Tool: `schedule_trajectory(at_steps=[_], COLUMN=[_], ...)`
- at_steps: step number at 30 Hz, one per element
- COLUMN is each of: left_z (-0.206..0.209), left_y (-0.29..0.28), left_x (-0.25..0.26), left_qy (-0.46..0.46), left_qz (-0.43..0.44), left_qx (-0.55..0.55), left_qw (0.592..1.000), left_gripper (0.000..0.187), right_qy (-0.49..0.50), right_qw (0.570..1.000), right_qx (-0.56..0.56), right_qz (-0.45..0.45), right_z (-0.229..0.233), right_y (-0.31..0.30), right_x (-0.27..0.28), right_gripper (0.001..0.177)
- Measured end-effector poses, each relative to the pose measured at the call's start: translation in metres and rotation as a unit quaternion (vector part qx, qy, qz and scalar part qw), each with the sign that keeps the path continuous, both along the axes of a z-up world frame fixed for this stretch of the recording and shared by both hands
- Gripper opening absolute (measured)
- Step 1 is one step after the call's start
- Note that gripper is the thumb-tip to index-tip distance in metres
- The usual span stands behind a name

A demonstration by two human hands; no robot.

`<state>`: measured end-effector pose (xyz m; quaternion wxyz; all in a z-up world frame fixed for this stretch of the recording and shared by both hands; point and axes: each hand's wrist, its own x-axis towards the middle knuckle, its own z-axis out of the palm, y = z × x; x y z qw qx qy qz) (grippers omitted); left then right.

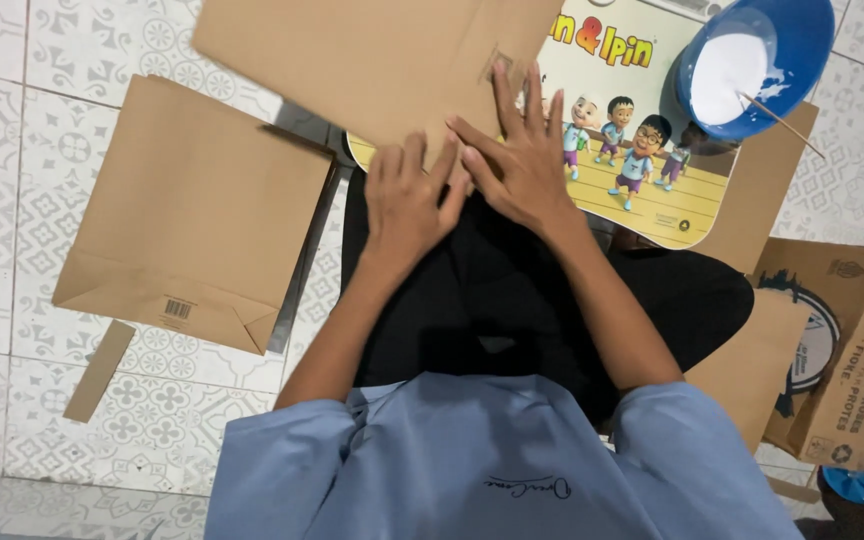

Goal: Applying glue to the flaps of brown paper bags and folding them to assemble the bags.

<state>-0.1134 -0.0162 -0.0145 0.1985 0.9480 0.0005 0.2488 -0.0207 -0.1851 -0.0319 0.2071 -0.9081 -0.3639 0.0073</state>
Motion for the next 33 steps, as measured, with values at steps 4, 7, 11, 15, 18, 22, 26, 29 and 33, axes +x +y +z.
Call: schedule_trajectory(at_steps=[4, 7, 11, 15, 18, 22, 26, 29, 33], left_z=[0.009, 0.001, -0.021, -0.022, -0.022, -0.017, -0.009, -0.008, -0.01], left_y=[-0.018, -0.027, -0.031, -0.038, -0.039, -0.038, -0.039, -0.04, -0.04], left_x=[-0.013, -0.015, -0.001, 0.007, 0.005, 0.005, 0.004, 0.004, 0.003], left_qy=[0.004, -0.006, -0.023, 0.038, 0.125, 0.169, 0.172, 0.165, 0.146], left_qz=[-0.03, -0.08, -0.089, -0.07, -0.088, -0.096, -0.078, -0.078, -0.083], left_qx=[-0.022, -0.064, -0.094, -0.119, -0.091, -0.081, -0.034, -0.029, -0.043], left_qw=[0.999, 0.995, 0.991, 0.99, 0.984, 0.978, 0.981, 0.983, 0.985], left_gripper=[0.047, 0.032, 0.019, 0.046, 0.072, 0.074, 0.084, 0.08, 0.071], right_qy=[0.033, 0.025, -0.068, -0.07, -0.051, -0.046, 0.041, 0.045, 0.018], right_qw=[0.999, 0.999, 0.997, 0.996, 0.998, 0.998, 0.997, 0.995, 0.994], right_qx=[-0.001, -0.004, -0.025, -0.003, -0.009, -0.045, -0.05, -0.061, -0.054], right_qz=[0.005, 0.026, 0.035, 0.05, 0.044, 0.003, -0.047, -0.065, -0.09], right_z=[0.018, 0.016, -0.009, -0.012, -0.006, 0.006, 0.017, 0.013, -0.005], right_y=[-0.027, -0.05, -0.079, -0.086, -0.084, -0.069, -0.054, -0.049, -0.049], right_x=[-0.013, -0.018, -0.017, -0.015, -0.02, -0.024, -0.017, -0.006, 0.013], right_gripper=[0.044, 0.044, 0.038, 0.038, 0.041, 0.047, 0.054, 0.058, 0.054])
